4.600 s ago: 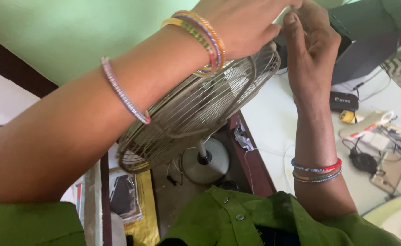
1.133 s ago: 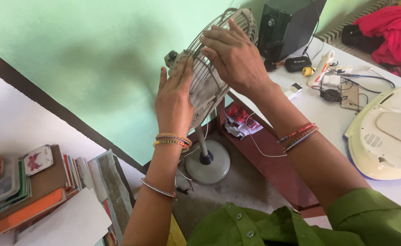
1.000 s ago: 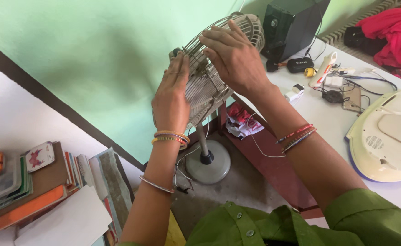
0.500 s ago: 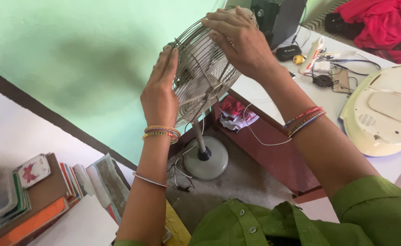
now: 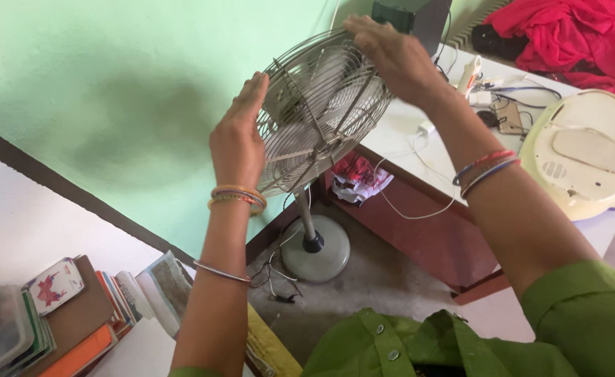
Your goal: The person adjusts and secures the front grill of a standing fan, then plugs the fan's power cord into a wall socket. The person uses both hands to align and fasten the grill and to connect the plug.
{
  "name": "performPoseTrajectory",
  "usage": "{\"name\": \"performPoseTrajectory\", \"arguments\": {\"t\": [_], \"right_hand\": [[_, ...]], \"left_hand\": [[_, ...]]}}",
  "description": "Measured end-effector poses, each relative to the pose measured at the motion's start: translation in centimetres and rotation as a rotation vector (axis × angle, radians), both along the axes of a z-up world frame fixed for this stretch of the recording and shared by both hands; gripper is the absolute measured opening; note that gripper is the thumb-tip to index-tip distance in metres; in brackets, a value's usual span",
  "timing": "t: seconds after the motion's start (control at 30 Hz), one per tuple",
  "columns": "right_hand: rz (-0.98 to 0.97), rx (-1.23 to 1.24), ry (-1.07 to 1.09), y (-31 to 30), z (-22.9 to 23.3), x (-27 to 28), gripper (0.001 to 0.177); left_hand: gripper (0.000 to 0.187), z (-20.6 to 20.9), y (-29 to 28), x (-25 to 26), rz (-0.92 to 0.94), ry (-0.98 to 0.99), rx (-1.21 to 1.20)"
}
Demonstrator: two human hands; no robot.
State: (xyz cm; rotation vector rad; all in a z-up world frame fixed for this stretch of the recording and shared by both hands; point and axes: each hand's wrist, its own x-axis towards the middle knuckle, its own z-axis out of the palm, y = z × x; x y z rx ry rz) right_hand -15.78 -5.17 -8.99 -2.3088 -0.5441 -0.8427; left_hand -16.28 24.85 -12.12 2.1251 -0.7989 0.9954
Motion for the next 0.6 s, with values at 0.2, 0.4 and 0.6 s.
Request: {"name": "performPoseTrajectory", "arguments": {"t": [0.2,0.4,0.6], "right_hand": [[0.067,0.238,0.051,-1.4,-1.2,1.0,0.06],[-0.269,0.426,0.409,-2.6,-1.5,2.2,0.062],[-0.174,0.259,0.104,-2.2,-4.4,3.1,0.067]], "left_hand": [[0.057,-0.1,1.5,0.2,-0.062,0.012,-0.019],[0.059,-0.1,1.9,1.1,-0.042,-0.009,-0.006],[0.058,0.9,2.8,2.0,0.007,0.019,-0.034]]}}
